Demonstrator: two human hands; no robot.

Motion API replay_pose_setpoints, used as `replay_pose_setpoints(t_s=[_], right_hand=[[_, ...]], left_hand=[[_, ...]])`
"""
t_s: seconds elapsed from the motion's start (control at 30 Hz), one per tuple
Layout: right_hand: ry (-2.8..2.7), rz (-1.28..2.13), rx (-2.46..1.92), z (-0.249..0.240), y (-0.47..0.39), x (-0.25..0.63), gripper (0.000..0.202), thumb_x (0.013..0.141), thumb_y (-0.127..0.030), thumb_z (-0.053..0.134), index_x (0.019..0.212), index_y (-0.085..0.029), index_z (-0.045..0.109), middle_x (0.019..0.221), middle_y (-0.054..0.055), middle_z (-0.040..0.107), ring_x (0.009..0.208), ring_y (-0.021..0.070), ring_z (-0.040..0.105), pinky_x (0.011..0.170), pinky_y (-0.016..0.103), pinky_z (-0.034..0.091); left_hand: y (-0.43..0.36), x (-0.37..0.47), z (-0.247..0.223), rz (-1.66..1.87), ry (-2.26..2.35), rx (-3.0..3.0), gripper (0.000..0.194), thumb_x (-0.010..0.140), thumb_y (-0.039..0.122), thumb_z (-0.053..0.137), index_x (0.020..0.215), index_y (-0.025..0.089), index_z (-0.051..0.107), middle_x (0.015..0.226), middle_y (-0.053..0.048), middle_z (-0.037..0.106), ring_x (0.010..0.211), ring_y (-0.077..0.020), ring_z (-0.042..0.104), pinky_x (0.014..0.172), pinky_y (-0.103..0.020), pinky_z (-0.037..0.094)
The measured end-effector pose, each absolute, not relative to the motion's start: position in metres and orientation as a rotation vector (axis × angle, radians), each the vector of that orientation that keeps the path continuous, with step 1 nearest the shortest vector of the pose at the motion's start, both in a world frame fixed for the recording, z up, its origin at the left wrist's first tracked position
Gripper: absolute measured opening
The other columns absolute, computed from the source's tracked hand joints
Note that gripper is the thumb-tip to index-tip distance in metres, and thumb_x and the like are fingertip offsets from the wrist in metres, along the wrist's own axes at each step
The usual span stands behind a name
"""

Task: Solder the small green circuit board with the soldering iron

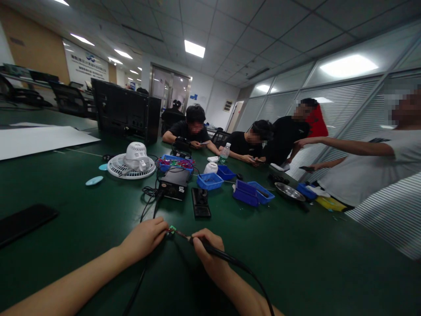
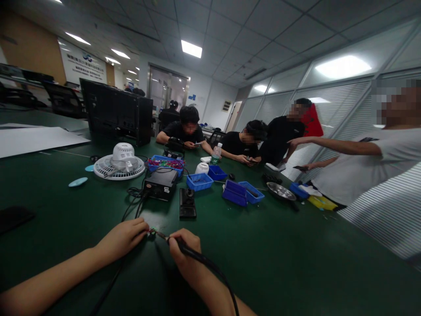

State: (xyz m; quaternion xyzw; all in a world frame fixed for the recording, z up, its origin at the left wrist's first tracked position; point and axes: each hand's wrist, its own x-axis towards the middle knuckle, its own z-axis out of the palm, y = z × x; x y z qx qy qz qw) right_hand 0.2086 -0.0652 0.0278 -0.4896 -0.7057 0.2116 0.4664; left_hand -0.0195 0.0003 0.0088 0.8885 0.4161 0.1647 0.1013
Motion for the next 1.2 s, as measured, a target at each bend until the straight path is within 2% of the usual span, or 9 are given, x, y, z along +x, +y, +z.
replay_pose_setpoints(t_s=[0.17,0.33,0.53,0.73,1.2], right_hand=[[-1.733,0.507,-1.227,0.028,-0.064,0.209,0.015,0.082,-0.019,0.056,0.071,-0.017,0.066,0.066,0.001,0.064,0.061,0.0143,0.060,0.060,0.022,0.044],[-1.743,0.497,-1.213,0.026,-0.064,0.210,0.015,0.083,-0.020,0.056,0.073,-0.017,0.066,0.069,0.002,0.066,0.063,0.0149,0.062,0.061,0.022,0.046],[-1.714,0.487,-1.185,0.030,-0.066,0.209,0.016,0.082,-0.022,0.055,0.072,-0.016,0.066,0.067,0.003,0.066,0.062,0.0159,0.063,0.061,0.023,0.047],[-1.671,0.553,-1.201,0.032,-0.066,0.208,0.017,0.082,-0.023,0.054,0.071,-0.016,0.065,0.062,0.000,0.062,0.055,0.0140,0.058,0.056,0.022,0.044],[-1.684,0.622,-1.203,0.038,-0.065,0.208,0.017,0.081,-0.021,0.055,0.068,-0.017,0.065,0.060,0.000,0.060,0.055,0.0130,0.055,0.054,0.022,0.042]], left_hand=[[-0.001,-0.018,0.010,0.524,1.234,2.610,0.018,0.093,0.024,0.039,0.096,0.022,0.057,0.091,-0.003,0.060,0.084,-0.0178,0.059,0.074,-0.028,0.044],[-0.002,-0.017,0.012,0.478,1.220,2.652,0.019,0.093,0.023,0.039,0.088,0.021,0.057,0.086,-0.002,0.059,0.080,-0.0174,0.058,0.070,-0.027,0.043],[0.000,-0.020,0.009,0.459,1.208,2.681,0.018,0.090,0.019,0.041,0.088,0.021,0.058,0.088,-0.002,0.058,0.082,-0.0168,0.058,0.070,-0.026,0.043],[0.000,-0.020,0.010,0.457,1.187,2.691,0.019,0.091,0.018,0.041,0.088,0.021,0.059,0.088,-0.002,0.057,0.081,-0.0163,0.058,0.070,-0.025,0.043],[-0.003,-0.019,0.015,0.423,1.171,2.729,0.020,0.091,0.017,0.040,0.088,0.021,0.059,0.088,-0.002,0.057,0.080,-0.0154,0.058,0.069,-0.024,0.043]])
